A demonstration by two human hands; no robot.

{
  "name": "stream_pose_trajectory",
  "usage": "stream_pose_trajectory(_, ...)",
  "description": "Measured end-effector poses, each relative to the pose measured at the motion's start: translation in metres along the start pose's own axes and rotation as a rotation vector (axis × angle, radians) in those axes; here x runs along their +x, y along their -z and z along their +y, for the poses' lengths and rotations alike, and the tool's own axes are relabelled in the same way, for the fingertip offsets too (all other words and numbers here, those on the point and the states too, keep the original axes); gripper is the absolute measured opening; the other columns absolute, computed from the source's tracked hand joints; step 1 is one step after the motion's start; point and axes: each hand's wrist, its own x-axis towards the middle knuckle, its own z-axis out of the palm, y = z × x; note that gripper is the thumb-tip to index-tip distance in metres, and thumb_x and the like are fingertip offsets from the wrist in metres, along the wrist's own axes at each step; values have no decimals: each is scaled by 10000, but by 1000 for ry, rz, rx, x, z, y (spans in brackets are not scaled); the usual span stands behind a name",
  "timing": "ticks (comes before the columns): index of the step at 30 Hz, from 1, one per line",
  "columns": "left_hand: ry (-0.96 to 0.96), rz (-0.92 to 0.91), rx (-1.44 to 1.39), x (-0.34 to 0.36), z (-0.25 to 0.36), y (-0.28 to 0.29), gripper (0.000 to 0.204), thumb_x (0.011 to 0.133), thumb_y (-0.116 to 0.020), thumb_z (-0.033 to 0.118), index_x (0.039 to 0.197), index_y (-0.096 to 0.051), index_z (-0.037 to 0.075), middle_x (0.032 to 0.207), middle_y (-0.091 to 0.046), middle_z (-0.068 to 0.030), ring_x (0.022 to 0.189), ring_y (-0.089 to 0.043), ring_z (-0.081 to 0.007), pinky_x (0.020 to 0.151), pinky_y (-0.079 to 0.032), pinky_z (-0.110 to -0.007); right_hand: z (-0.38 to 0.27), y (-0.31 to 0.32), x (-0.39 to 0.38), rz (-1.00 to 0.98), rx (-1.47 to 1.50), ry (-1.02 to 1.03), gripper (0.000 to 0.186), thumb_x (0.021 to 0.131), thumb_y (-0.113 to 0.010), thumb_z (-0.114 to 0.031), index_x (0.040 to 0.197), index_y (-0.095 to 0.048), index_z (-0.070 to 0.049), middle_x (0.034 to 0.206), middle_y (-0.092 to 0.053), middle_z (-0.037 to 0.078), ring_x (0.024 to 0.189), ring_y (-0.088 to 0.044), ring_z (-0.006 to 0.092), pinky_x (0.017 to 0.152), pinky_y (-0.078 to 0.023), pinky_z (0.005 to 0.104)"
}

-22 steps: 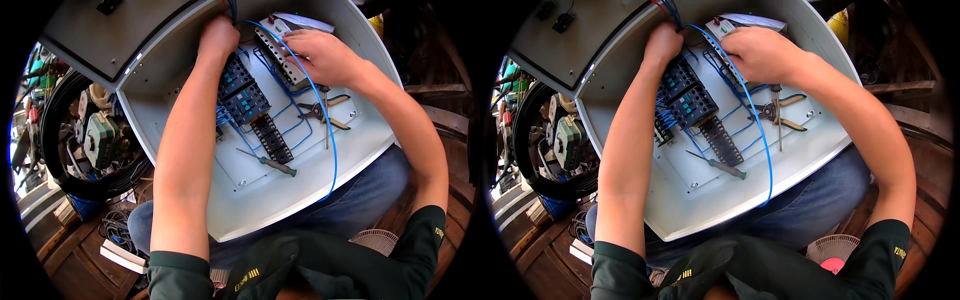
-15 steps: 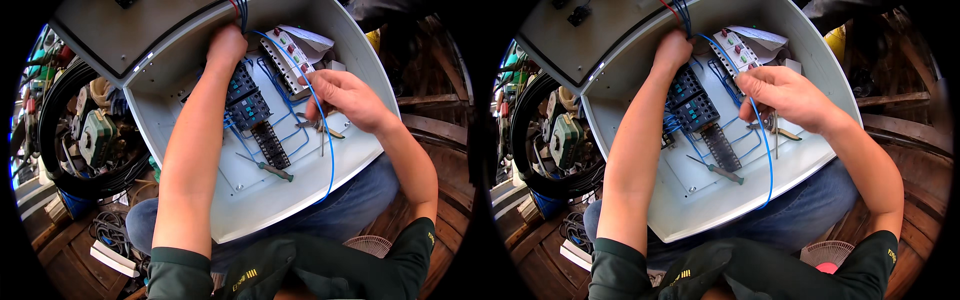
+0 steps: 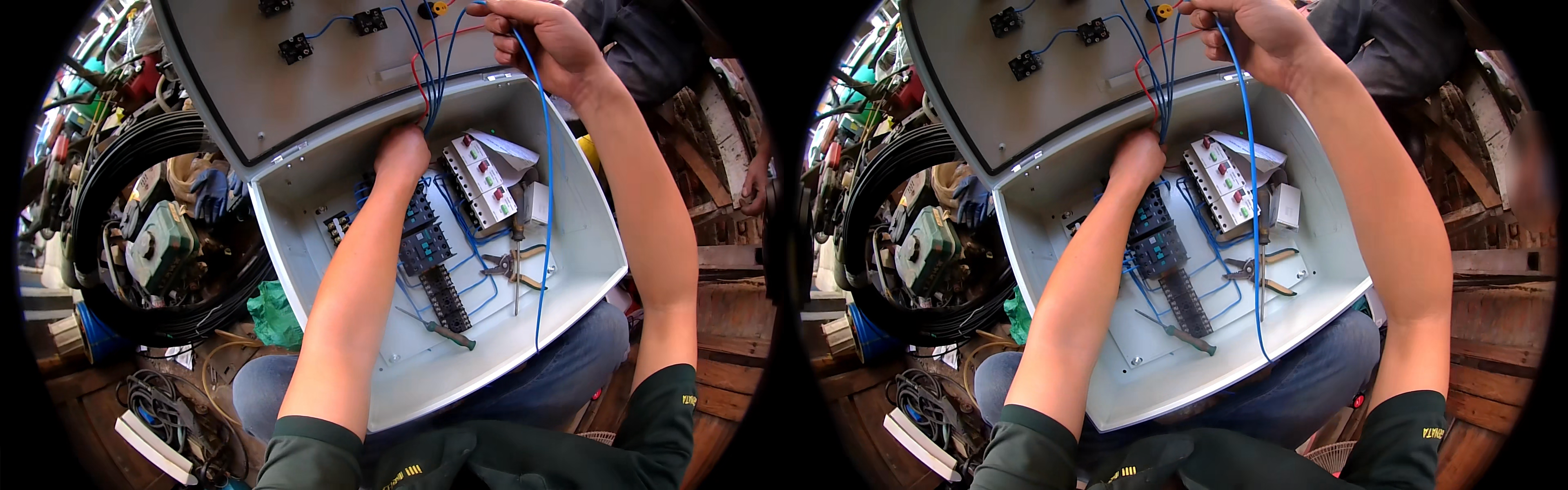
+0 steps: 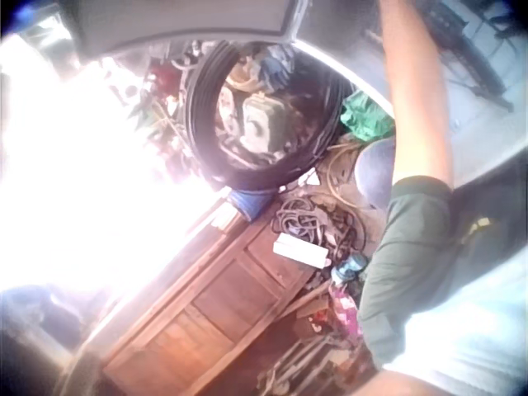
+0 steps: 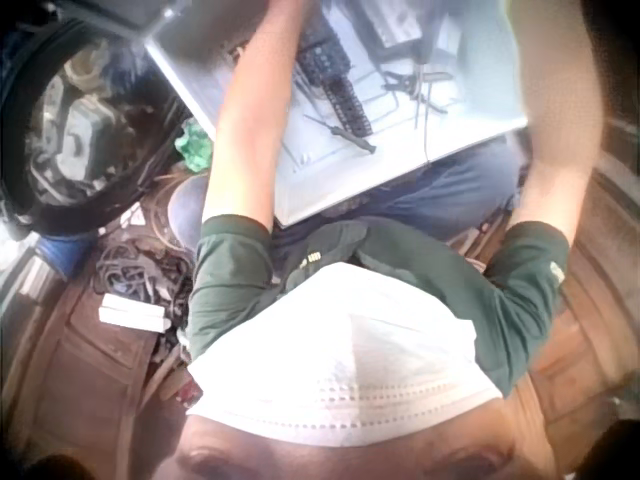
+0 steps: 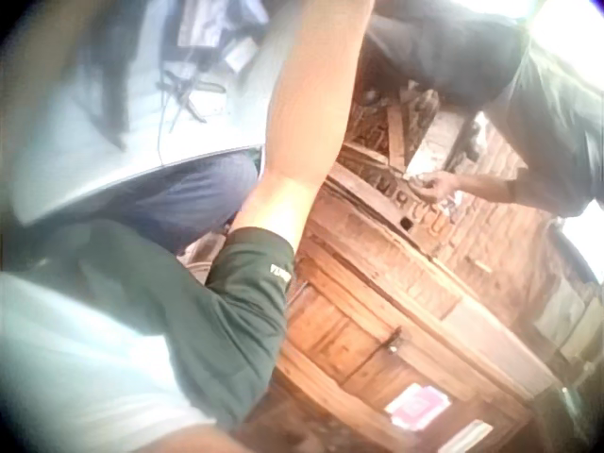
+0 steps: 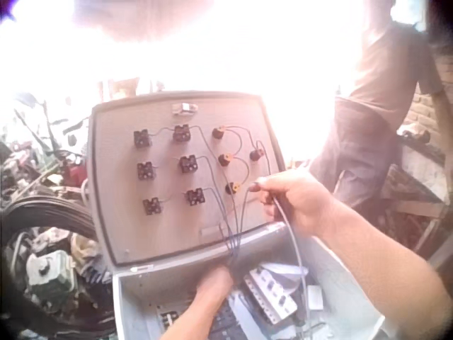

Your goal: The person is wiring an electrical box, connecting blue wires to terminal blocks and circuit breakers. They use pliers to strip wire ends and a screwdriver to tighten connections.

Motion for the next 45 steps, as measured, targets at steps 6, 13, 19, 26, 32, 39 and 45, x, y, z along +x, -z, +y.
stream_pose_trajectory(6,-17,4,-23,-1,1,1,241,908,-665,199,1062,-744,32,1148,-695,-235,1095,-664,-405,962,-535,-484,12,-12,46,-31,-224,139,200,988,-634,-180,940,-673,10,753,-651,69,625,-611,159,580,-502,306)
stream_pose_trajectory(13,-50,76,-14,2,-9,-10,240,884,-672,193,1047,-751,36,1131,-700,-231,1083,-662,-405,952,-534,-494,45,-23,53,13,-851,458,483,1022,-610,-377,1279,-629,31,919,-649,19,833,-609,87,696,-463,189)
stream_pose_trajectory(19,-119,82,52,11,-14,-17,268,897,-671,211,1081,-737,27,1155,-692,-235,1093,-658,-410,968,-527,-492,86,-7,57,121,-791,570,402,879,-761,-310,1088,-696,26,994,-740,128,910,-700,223,831,-554,359)
stream_pose_trajectory(26,-60,61,-24,-1,1,-3,246,886,-656,189,1043,-742,19,1103,-702,-247,1066,-669,-420,943,-544,-495,105,9,38,260,-1139,554,256,924,-633,-212,1012,-699,19,943,-720,244,923,-691,410,859,-543,451)
stream_pose_trajectory(32,-12,22,-18,-3,-3,2,268,882,-634,186,1055,-729,5,1115,-691,-264,1036,-680,-428,920,-557,-502,129,21,-3,-135,-1359,59,334,820,-749,-198,1045,-681,38,993,-723,231,953,-698,382,855,-546,440)
stream_pose_trajectory(39,-45,-37,6,-9,7,14,301,899,-588,85,1169,-719,60,1219,-674,-247,1132,-664,-399,956,-553,-488,164,21,12,111,-872,316,487,785,-855,-336,1010,-680,59,769,-718,153,700,-706,258,674,-561,376)
stream_pose_trajectory(45,-113,59,39,-4,-4,2,285,891,-660,162,1137,-713,28,1161,-688,-246,1112,-657,-409,968,-530,-487,132,-10,36,182,-696,269,480,794,-853,-417,839,-727,45,700,-699,94,544,-641,144,537,-519,290)
